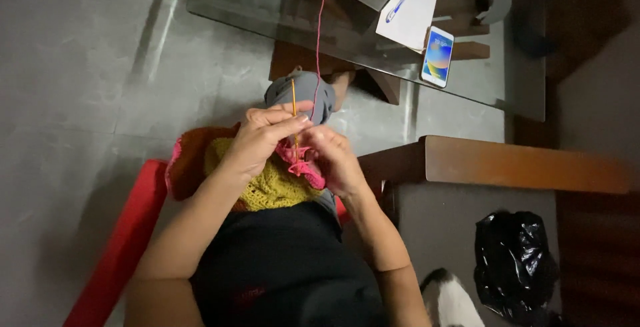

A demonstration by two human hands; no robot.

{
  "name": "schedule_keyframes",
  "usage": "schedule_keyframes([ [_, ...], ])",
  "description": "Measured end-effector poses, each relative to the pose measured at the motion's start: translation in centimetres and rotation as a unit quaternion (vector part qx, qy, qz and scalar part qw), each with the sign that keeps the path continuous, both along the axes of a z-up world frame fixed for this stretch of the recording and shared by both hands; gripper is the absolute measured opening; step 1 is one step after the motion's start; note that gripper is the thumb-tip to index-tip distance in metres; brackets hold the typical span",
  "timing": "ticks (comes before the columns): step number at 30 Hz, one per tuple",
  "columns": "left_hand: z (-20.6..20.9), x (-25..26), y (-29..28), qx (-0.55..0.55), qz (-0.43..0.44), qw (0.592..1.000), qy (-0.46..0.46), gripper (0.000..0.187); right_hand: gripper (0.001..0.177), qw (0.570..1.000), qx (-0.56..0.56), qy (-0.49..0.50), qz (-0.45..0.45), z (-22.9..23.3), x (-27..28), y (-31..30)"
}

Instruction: A person is crocheting a multi-colored piece of fabric using a crochet hook and pink yarn.

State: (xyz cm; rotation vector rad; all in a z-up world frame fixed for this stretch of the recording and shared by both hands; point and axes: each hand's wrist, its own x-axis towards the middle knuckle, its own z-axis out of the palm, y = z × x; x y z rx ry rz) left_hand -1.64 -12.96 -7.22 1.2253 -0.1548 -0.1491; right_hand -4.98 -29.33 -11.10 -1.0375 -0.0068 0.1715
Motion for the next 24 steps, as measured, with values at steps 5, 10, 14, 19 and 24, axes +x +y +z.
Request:
schedule_keyframes([
  [5,1.5,-0.6,-0.2,0.062,-0.023,0.996,-0.064,0.019,0.010,0.995,-0.091,-0.039,0.004,1.7,-0.8,1.1],
  [10,6.8,-0.7,3.5,0.153,-0.283,0.942,-0.091,0.079,0.011,0.996,-0.084,-0.015,-0.015,0.8,-0.2,-0.8],
  [14,5.8,-0.5,4.6,0.346,-0.301,0.882,-0.107,0.087,0.012,0.998,-0.051,0.020,-0.023,-0.4,1.1,-1.2],
  [19,2.5,0.4,5.1,0.297,-0.233,0.914,-0.148,0.026,0.011,0.999,-0.039,0.029,-0.016,-1.3,1.7,-1.7],
  [24,1.6,0.7,4.9,0.207,-0.224,0.938,-0.165,0.009,0.010,0.999,-0.032,0.020,-0.017,0.0,1.6,-1.3],
])
